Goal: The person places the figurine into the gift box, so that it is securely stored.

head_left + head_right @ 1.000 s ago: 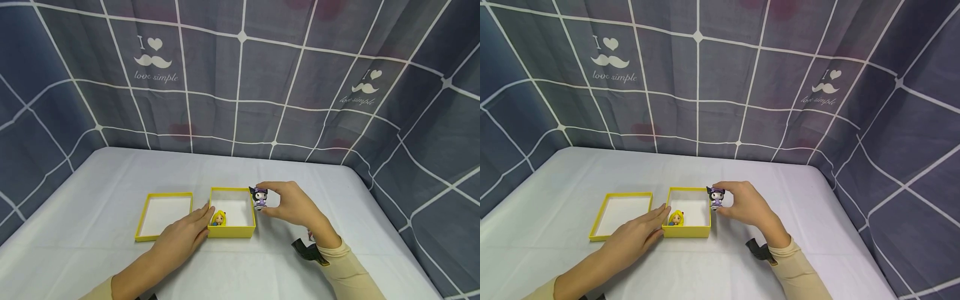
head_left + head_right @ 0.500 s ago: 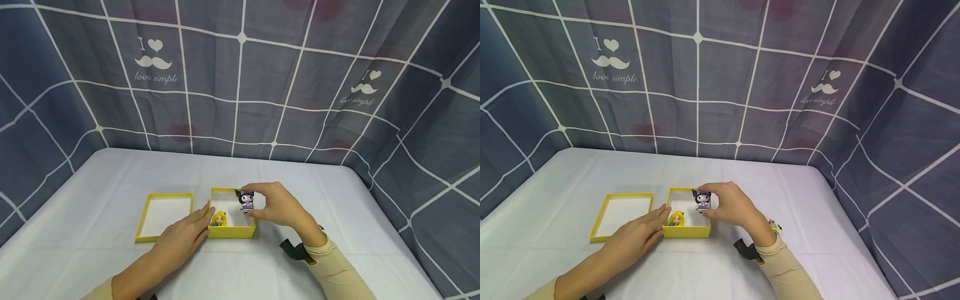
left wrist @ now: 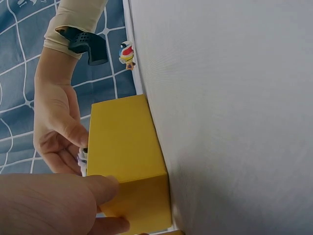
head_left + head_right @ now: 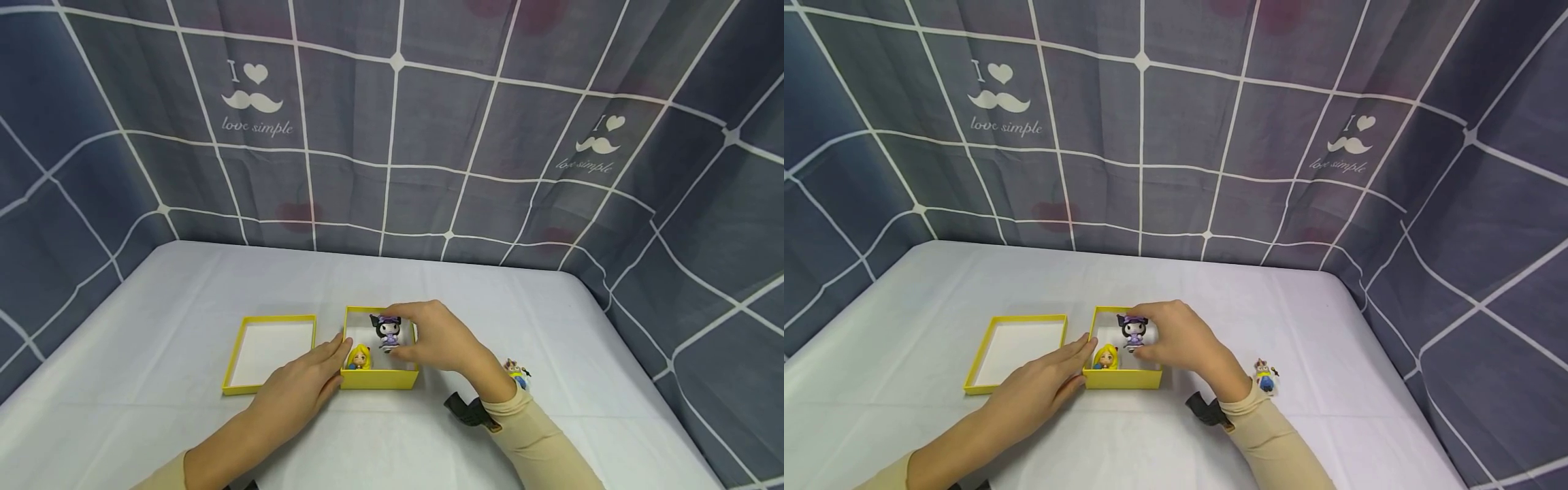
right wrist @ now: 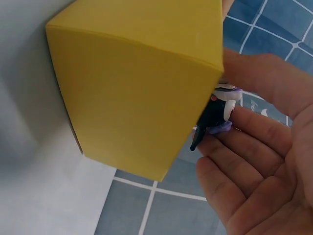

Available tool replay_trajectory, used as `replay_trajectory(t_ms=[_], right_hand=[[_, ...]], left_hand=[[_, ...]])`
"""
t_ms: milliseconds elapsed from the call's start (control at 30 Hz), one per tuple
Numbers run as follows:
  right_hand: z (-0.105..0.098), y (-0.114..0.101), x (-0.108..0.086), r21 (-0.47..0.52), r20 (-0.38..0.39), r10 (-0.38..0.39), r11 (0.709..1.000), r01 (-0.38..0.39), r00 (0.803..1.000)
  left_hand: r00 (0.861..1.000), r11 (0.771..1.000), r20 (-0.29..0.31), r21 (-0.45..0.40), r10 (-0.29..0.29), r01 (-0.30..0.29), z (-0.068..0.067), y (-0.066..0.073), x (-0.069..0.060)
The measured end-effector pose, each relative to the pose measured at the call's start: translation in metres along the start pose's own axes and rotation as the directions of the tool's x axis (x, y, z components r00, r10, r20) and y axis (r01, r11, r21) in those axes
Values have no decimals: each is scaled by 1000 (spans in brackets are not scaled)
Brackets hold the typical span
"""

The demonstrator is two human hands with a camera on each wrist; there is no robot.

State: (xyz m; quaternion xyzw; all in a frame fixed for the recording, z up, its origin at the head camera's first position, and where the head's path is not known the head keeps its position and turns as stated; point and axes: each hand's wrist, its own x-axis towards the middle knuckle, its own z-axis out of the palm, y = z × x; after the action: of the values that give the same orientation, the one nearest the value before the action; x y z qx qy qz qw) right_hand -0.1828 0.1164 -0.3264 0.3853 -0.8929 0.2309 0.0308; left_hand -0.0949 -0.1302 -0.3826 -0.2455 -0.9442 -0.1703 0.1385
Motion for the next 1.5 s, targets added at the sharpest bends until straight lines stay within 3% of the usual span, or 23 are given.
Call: replay_trajectory(t_ms=[367,1500], right_hand=[[10,-1,6,-26,45,55,998,-54,997],[27,-1,13,-204,46,28,979,-19,999]], left_hand=[[1000,1000,3,1,2,-2,0,1,0],[1000,1000,-6,8,-2,2,0,1,0]])
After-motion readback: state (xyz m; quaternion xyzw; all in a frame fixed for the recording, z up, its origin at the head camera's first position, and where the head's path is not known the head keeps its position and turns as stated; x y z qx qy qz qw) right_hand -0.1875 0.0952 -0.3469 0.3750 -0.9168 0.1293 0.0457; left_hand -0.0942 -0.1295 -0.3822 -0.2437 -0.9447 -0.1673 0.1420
